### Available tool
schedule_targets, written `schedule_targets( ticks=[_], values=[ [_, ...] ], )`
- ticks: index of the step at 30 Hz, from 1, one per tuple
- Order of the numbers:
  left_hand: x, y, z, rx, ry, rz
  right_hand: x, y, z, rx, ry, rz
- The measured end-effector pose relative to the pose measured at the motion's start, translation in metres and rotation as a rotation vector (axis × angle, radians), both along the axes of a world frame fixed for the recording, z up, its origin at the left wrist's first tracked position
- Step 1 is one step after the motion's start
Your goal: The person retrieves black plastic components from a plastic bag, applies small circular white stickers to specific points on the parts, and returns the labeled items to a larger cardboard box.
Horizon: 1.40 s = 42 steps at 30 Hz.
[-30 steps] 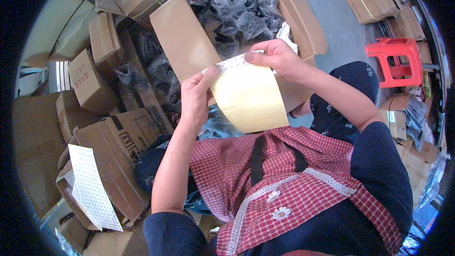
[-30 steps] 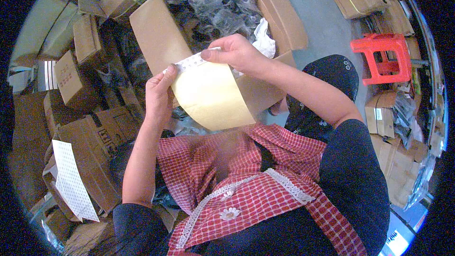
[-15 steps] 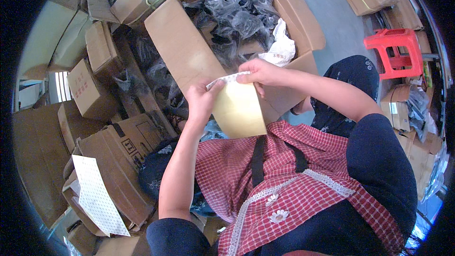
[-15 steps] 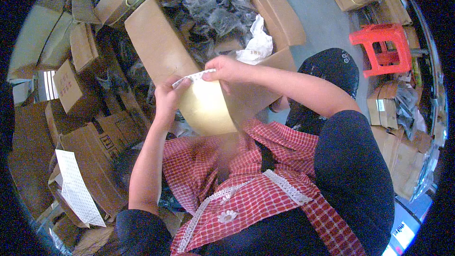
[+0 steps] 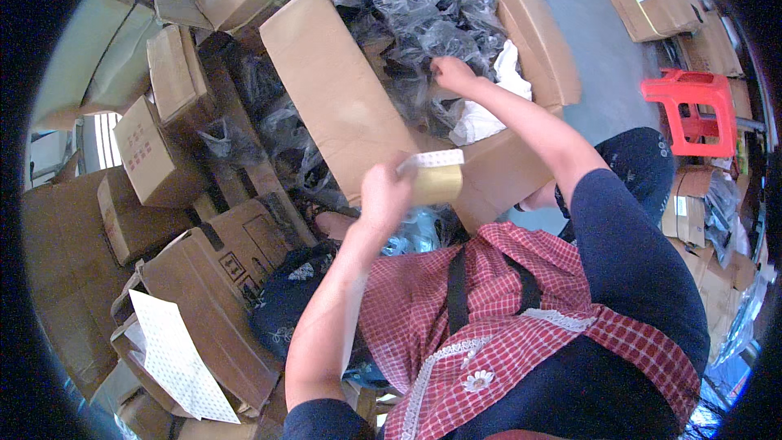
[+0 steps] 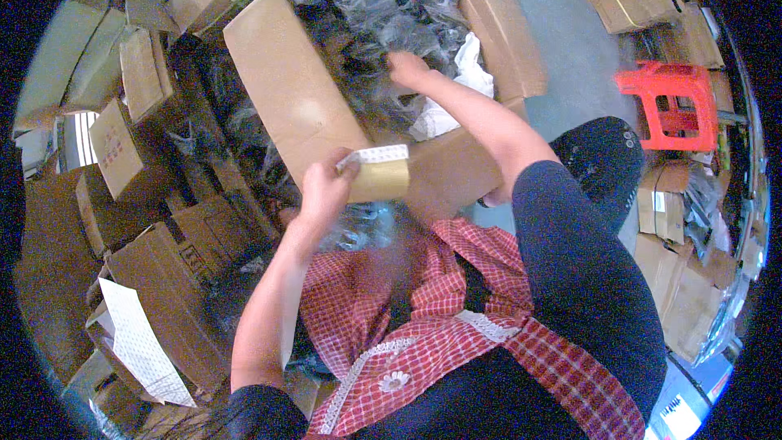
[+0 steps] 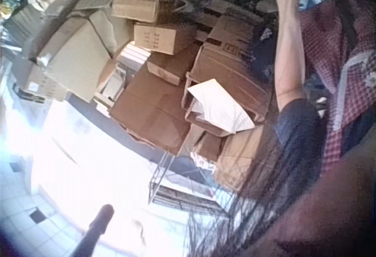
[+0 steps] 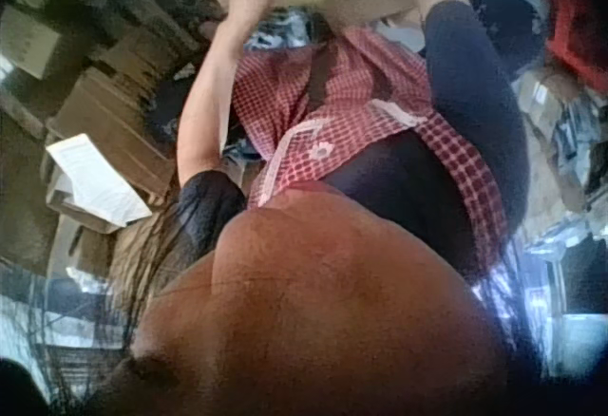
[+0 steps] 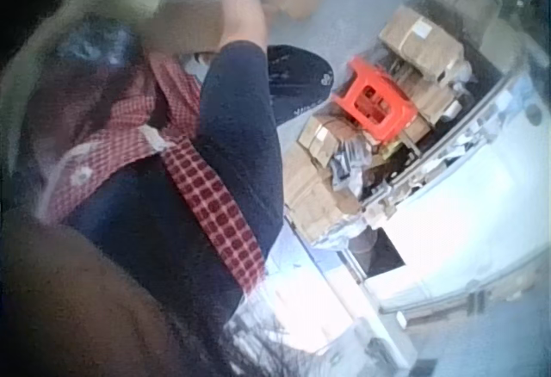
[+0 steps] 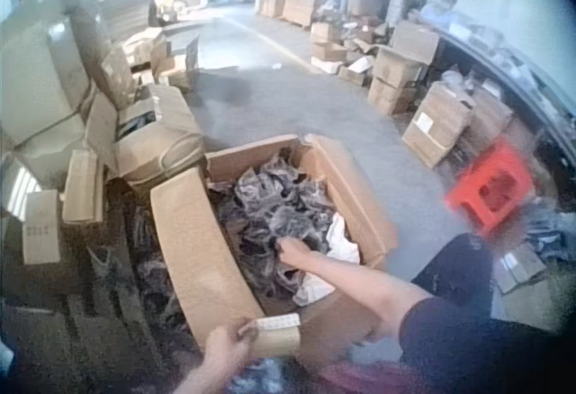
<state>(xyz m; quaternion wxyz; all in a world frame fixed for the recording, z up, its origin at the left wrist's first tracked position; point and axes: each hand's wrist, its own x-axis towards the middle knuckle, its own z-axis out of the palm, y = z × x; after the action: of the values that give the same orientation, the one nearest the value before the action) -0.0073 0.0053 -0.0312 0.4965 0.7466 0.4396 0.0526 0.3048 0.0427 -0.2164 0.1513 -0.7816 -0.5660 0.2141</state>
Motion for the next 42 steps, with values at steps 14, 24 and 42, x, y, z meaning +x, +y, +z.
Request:
schedule_targets(
  ticks=[14,24,42],
  values=[
    [0.005,-0.023,0.021,-0.031,0.000,-0.027,-0.069,0.070,-0.016,-0.048,-0.707,0.394],
    [0.013,-0.016,0.014,-0.051,-0.013,-0.103,-0.050,0.047,-0.035,-0.036,-0.326,0.531],
    [0.026,0.022,-0.025,-0.479,-0.214,0.199,-0.018,0.002,0.017,0.009,-0.248,0.299]
  ],
)
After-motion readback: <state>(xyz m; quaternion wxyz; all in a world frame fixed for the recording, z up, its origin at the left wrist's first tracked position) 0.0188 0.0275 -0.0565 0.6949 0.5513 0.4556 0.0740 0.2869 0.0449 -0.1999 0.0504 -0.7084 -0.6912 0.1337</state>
